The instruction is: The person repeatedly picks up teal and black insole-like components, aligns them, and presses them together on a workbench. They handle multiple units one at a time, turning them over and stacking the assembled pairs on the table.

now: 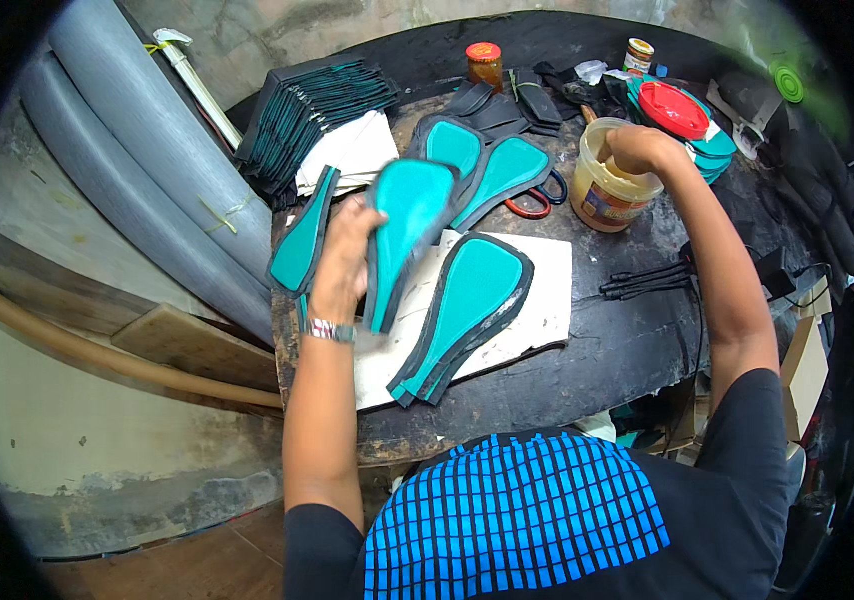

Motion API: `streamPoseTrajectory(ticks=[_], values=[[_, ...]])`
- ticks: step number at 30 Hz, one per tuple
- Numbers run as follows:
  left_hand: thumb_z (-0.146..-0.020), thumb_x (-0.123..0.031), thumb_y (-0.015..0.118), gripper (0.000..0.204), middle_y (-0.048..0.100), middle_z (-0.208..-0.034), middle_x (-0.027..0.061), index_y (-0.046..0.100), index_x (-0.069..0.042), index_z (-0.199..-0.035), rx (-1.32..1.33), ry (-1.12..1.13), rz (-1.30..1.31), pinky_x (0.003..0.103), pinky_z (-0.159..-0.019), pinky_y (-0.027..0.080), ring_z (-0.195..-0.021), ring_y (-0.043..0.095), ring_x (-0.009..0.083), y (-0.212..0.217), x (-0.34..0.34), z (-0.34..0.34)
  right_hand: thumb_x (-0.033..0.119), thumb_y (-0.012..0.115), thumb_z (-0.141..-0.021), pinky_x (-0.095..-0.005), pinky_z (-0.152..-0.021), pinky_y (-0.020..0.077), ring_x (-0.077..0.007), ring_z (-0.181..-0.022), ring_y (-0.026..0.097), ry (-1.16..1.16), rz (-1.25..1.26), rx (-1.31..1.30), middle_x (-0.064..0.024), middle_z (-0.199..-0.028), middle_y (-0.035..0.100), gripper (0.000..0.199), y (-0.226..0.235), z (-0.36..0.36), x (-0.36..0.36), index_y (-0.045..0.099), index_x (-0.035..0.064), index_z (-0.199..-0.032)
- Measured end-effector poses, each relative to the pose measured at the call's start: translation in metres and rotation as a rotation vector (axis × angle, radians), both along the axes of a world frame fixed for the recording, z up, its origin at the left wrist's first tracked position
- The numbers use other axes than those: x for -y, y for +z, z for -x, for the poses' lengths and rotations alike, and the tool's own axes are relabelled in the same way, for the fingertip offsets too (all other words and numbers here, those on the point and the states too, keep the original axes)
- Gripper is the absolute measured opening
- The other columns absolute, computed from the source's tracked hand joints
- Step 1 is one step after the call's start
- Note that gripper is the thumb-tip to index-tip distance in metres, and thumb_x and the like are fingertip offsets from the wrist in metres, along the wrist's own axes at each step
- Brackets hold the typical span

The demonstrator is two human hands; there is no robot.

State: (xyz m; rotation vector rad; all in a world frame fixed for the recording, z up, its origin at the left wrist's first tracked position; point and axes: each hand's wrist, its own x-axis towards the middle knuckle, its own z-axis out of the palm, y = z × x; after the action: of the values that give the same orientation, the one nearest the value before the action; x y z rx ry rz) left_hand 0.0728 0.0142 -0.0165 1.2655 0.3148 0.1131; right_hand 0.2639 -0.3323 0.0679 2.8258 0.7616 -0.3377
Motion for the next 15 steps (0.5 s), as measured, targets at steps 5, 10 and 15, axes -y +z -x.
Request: streamPoseTrajectory(ticks=[5,10,15], values=[[-0.086,-0.008,0.068,0.049,0.063,-0.104,0.0163,0.044,0.005,-0.126,0.202,0.209,-0.209,0.036,-0.079,0.058,-0.088,0.066,0.0228,0.001,-0.038,-0.075,0.0,0.055,-0.08,-0.0404,-0.082,0.0543,-0.0341,-0.094,0.07,0.068,-0.154,0.049,-0.0187,-0.101,0.073,0.035,0.038,0.013,0.005,0.077,0.0115,-0.105],[-0.079,-0.017,0.081,0.077,0.055,-0.119,0.0258,0.039,-0.008,-0.143,0.051,0.313,-1.575,0.048,-0.092,0.047,-0.109,0.057,0.0414,-0.039,-0.037,-0.084,-0.007,0.052,-0.079,-0.0418,-0.082,0.0522,-0.0324,-0.098,0.067,0.024,-0.234,0.437,-0.0184,-0.107,0.068,0.037,0.025,0.113,0.019,0.074,0.0091,-0.104],[-0.082,-0.026,0.077,0.056,0.053,-0.115,0.0166,0.053,-0.01,-0.13,0.251,0.382,-1.838,0.049,-0.087,0.045,-0.104,0.054,0.0362,-0.029,-0.011,-0.059,0.003,0.063,-0.08,-0.0545,-0.111,0.0257,-0.0359,-0.142,0.033,0.377,-0.49,0.474,-0.0198,-0.148,0.04,0.041,-0.049,0.19,-0.011,0.069,0.0139,-0.119]])
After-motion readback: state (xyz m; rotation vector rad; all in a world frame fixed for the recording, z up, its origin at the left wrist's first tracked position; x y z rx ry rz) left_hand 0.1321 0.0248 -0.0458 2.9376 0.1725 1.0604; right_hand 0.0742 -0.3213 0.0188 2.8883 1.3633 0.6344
